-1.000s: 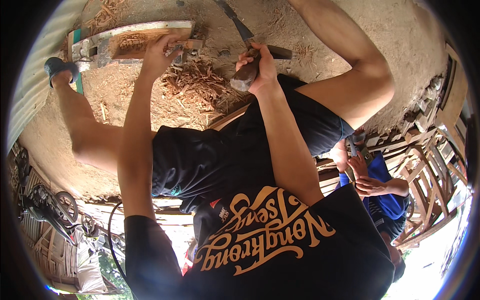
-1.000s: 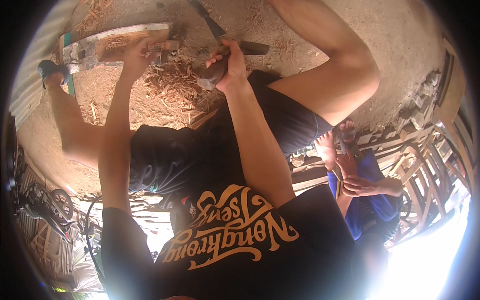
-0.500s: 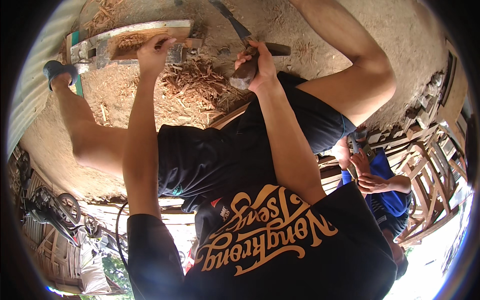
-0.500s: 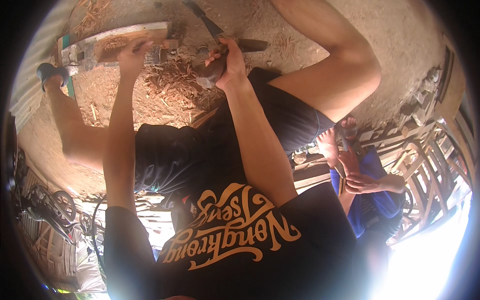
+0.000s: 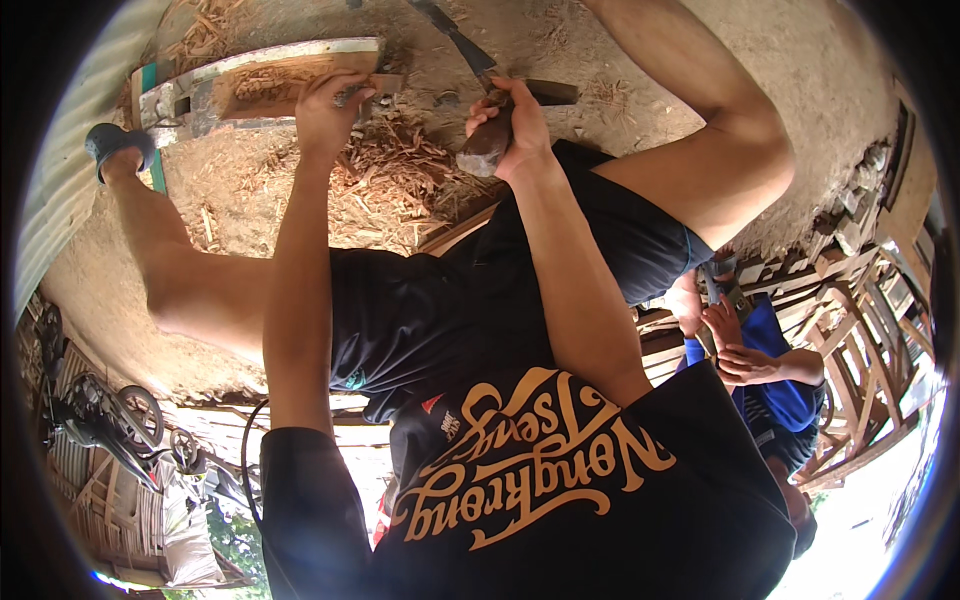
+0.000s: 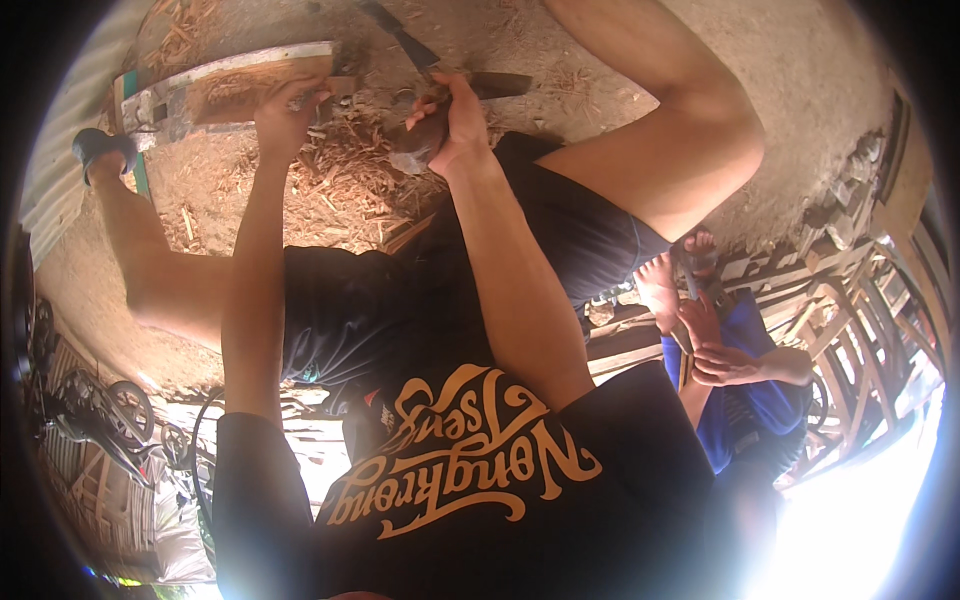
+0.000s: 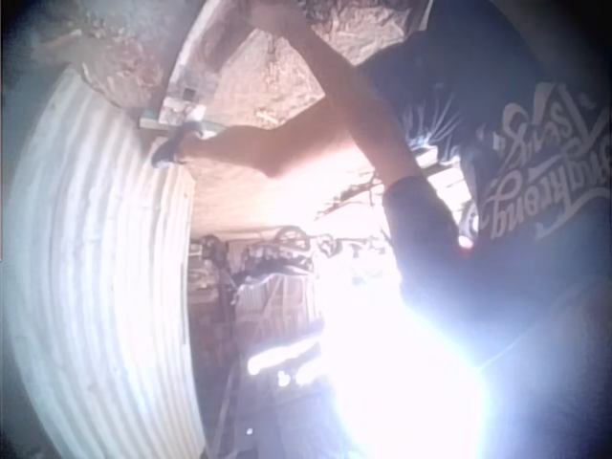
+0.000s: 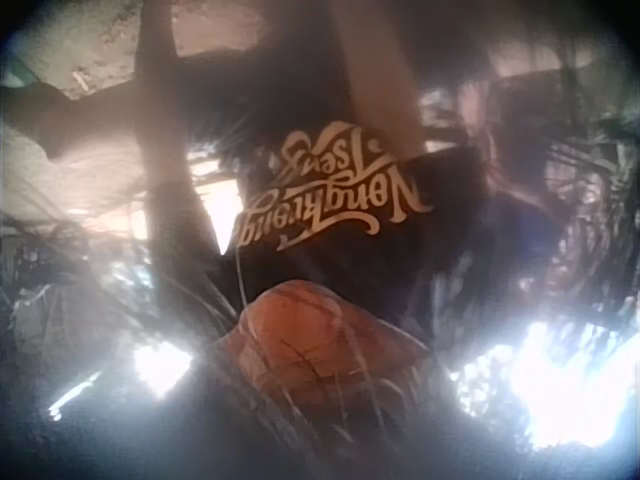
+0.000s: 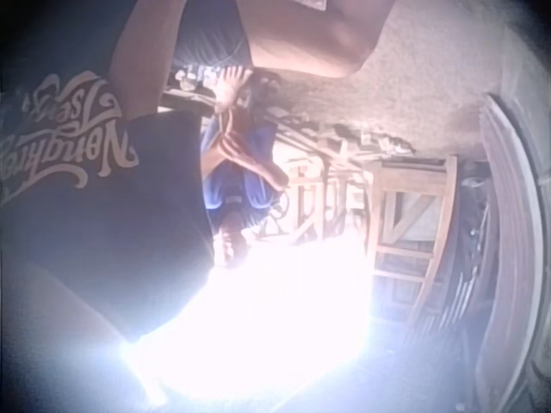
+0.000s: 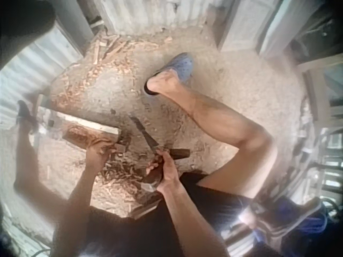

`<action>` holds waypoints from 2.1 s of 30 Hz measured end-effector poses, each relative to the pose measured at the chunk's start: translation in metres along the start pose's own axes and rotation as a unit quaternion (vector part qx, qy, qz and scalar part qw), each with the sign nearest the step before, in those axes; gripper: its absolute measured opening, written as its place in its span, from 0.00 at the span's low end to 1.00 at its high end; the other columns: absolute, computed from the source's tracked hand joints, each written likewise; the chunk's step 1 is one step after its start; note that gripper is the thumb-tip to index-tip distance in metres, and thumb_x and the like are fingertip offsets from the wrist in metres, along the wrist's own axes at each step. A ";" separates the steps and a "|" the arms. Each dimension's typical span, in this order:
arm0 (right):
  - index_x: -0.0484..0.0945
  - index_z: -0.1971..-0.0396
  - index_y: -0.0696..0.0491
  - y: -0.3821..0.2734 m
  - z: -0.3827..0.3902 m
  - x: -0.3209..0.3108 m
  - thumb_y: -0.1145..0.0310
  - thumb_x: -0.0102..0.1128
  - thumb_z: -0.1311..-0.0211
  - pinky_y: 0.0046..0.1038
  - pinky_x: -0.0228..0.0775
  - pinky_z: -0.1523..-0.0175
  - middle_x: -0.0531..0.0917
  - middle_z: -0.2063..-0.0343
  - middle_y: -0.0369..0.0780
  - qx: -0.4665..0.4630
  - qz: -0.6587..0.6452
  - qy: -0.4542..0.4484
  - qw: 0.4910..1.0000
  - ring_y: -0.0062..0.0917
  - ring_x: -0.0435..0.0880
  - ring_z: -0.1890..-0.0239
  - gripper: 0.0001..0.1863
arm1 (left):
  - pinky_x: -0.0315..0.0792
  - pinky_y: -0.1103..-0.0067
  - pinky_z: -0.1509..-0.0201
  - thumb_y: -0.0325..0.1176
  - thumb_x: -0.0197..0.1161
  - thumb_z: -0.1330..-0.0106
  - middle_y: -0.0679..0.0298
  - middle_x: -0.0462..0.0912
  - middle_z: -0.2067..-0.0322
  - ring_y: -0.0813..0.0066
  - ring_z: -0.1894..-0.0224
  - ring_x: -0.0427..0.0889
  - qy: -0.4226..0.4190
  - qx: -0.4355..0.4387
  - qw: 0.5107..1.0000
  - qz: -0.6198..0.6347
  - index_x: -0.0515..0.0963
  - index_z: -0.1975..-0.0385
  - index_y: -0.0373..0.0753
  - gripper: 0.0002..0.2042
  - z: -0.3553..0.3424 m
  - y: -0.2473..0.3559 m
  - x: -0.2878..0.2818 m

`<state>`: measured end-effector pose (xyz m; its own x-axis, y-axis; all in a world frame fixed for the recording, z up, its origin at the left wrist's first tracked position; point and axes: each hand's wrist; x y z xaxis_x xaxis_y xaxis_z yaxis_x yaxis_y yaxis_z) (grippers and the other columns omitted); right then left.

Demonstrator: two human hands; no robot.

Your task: The person sits on the ground and uses a chisel and a hammer to carve a piece of wood. They repeatedly strike the chisel to remove wood shavings and occasionally clear the debris by hand.

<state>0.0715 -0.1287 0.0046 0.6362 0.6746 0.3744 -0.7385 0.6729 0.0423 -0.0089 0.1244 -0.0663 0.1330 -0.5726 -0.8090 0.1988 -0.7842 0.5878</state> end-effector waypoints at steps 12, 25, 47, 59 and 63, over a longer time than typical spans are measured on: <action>0.67 0.77 0.55 0.001 -0.005 -0.004 0.64 0.59 0.37 0.24 0.68 0.75 0.69 0.84 0.34 0.013 0.035 -0.007 0.999 0.20 0.68 0.83 0.14 | 0.77 0.68 0.50 0.40 0.74 0.44 0.63 0.87 0.64 0.62 0.57 0.84 -0.029 -0.065 0.997 0.019 0.84 0.67 0.46 0.10 -0.011 0.001 -0.002; 0.67 0.76 0.54 0.007 -0.003 -0.003 0.66 0.59 0.38 0.24 0.69 0.75 0.70 0.83 0.34 0.003 0.057 0.002 0.998 0.19 0.69 0.82 0.13 | 0.83 0.68 0.58 0.28 0.56 0.32 0.54 0.85 0.59 0.59 0.61 0.87 0.159 -0.110 0.981 -0.032 0.74 0.47 0.42 0.14 0.005 -0.005 -0.004; 0.78 0.71 0.60 0.035 0.064 0.026 0.71 0.71 0.46 0.27 0.71 0.78 0.79 0.78 0.40 -0.169 0.408 -0.123 0.889 0.20 0.74 0.83 0.11 | 0.70 0.58 0.35 0.26 0.64 0.38 0.48 0.82 0.50 0.49 0.41 0.77 0.092 0.016 0.987 -0.127 0.79 0.48 0.41 0.17 0.027 0.109 -0.030; 0.75 0.60 0.64 0.011 0.090 0.031 0.62 0.67 0.42 0.26 0.71 0.76 0.80 0.78 0.44 -0.159 0.357 -0.130 0.911 0.21 0.73 0.83 0.20 | 0.69 0.78 0.41 0.34 0.61 0.28 0.59 0.84 0.51 0.70 0.50 0.79 0.108 -0.236 0.935 0.242 0.83 0.50 0.39 0.12 0.013 0.107 -0.038; 0.74 0.62 0.62 0.008 0.086 0.026 0.64 0.65 0.42 0.26 0.71 0.76 0.78 0.79 0.43 -0.160 0.329 -0.121 0.923 0.20 0.72 0.82 0.17 | 0.67 0.77 0.38 0.35 0.59 0.27 0.59 0.84 0.50 0.71 0.47 0.77 0.091 -0.264 0.919 0.279 0.82 0.49 0.39 0.12 0.021 0.100 -0.042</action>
<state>0.0626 -0.1315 0.0945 -0.0238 0.9081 0.4180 -0.8186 0.2223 -0.5296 -0.0149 0.0650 0.0268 0.5075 -0.7631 -0.4002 0.4882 -0.1281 0.8633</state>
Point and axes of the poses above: each hand's wrist, its own z-axis away from the middle knuckle, its own x-axis out of the palm, y = z × x
